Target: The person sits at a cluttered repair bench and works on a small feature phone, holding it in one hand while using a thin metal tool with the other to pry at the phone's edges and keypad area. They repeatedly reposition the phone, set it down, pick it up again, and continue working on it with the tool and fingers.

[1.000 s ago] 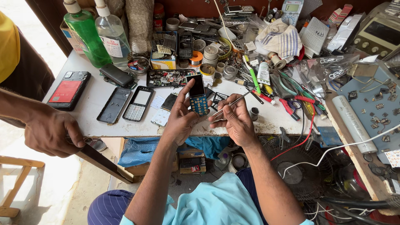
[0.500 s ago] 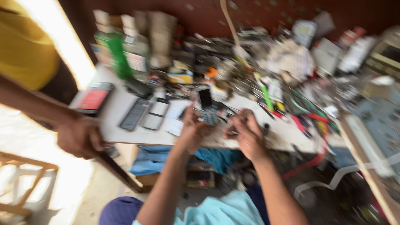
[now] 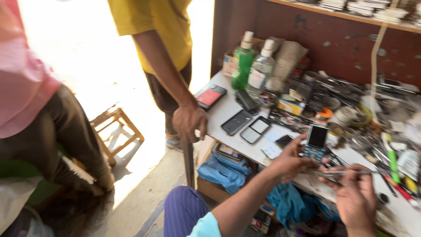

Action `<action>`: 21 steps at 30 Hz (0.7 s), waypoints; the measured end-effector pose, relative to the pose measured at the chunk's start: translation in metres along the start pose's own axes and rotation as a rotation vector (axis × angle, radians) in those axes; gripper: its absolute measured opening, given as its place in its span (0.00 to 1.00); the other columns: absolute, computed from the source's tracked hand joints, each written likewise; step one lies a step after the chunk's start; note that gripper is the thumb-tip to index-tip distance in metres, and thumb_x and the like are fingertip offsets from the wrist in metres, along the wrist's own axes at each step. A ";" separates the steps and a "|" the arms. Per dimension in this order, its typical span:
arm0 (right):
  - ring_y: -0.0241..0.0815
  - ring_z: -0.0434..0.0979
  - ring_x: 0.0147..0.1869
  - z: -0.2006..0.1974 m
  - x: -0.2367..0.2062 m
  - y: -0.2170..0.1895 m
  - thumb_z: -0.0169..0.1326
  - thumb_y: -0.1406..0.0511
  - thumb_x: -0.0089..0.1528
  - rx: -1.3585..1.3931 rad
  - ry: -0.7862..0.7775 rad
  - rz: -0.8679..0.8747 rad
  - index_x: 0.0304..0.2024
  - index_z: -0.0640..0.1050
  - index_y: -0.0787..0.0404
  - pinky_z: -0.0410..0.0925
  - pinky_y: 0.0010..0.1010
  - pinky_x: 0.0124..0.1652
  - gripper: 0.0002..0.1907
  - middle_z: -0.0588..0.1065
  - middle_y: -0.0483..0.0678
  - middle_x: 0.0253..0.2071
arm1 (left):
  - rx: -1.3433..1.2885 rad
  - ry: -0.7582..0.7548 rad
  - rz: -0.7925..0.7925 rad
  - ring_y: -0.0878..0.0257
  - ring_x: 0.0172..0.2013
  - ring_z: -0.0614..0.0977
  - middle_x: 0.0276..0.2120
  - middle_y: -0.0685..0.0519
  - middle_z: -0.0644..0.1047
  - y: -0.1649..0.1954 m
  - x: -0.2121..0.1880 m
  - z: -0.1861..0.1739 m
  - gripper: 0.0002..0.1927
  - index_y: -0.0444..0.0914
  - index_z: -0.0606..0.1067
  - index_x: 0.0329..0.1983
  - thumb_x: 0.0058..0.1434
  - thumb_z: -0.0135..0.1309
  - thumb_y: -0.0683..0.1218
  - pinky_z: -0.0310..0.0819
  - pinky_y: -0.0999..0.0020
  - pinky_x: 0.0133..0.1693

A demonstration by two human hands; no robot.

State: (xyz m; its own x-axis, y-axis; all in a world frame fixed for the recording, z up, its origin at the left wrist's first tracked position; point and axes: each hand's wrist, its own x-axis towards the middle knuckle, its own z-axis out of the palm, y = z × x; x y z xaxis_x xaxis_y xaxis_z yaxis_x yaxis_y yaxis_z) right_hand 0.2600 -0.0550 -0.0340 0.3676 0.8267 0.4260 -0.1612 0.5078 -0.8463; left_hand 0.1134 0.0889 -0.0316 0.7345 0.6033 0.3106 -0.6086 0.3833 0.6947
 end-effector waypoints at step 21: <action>0.42 0.82 0.47 0.023 0.011 -0.029 0.51 0.70 0.73 -0.639 0.147 -0.204 0.59 0.77 0.62 0.73 0.30 0.35 0.13 0.77 0.51 0.60 | -0.008 0.107 -0.034 0.59 0.57 0.80 0.59 0.50 0.73 0.004 0.009 0.011 0.45 0.44 0.54 0.76 0.55 0.46 0.26 0.79 0.67 0.48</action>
State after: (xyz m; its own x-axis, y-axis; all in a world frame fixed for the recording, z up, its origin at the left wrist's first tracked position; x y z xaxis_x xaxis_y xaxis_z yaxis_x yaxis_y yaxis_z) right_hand 0.2473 -0.0552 0.0028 0.4615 0.6652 0.5870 0.4796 0.3696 -0.7958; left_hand 0.1212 0.0882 -0.0193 0.7188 0.6610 0.2154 -0.5867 0.4105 0.6980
